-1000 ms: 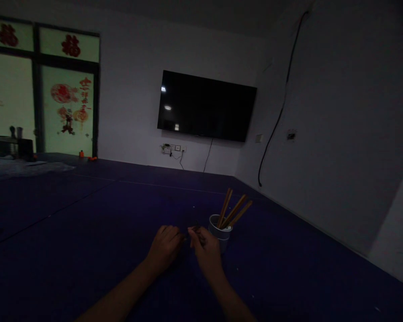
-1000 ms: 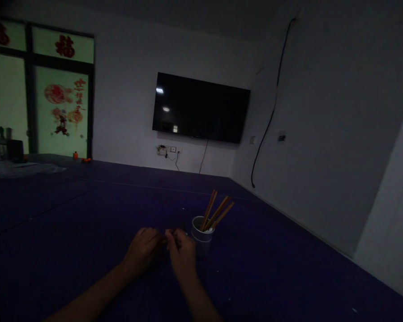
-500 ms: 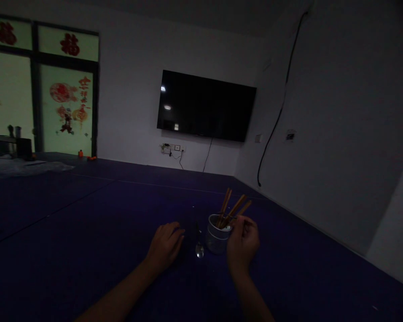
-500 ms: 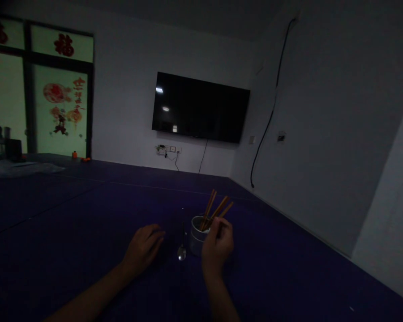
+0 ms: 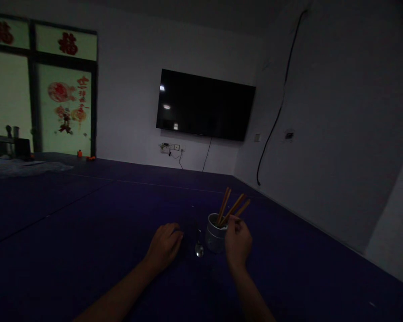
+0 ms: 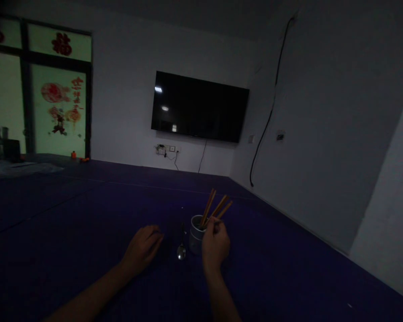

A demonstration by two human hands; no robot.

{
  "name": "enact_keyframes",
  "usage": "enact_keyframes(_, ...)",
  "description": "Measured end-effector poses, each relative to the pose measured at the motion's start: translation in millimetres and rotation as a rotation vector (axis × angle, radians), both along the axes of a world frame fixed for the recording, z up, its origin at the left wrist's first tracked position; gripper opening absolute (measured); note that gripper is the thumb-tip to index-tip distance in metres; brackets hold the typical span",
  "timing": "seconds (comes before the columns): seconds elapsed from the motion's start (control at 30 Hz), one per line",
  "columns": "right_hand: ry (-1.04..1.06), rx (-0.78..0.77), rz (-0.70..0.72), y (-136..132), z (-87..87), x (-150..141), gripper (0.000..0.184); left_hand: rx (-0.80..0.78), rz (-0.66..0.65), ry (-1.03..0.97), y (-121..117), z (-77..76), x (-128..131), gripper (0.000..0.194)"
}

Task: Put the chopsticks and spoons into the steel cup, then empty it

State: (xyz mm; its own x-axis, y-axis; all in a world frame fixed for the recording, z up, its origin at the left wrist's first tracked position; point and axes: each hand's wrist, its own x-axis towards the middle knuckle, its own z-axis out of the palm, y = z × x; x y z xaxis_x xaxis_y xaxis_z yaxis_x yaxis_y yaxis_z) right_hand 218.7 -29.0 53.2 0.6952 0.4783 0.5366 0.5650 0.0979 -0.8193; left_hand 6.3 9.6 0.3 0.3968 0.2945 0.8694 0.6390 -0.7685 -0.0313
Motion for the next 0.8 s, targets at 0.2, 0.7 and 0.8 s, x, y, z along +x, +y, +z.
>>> enact_keyframes(0.2, 0.029, -0.013, 0.026, 6, -4.8, 3, 0.038, -0.015, -0.018, 0.01, 1, -1.2, 0, 0.02)
enact_keyframes(0.7, -0.709, -0.162, 0.214, -3, -11.8, -34, 0.036, -0.067, -0.004, 0.031, -2, 1.6, 4, 0.023)
enact_keyframes(0.8, -0.855, -0.511, 0.311, -2, -21.8, -48, 0.027, -0.075, 0.004, 0.036, -1, -0.1, 4, 0.023)
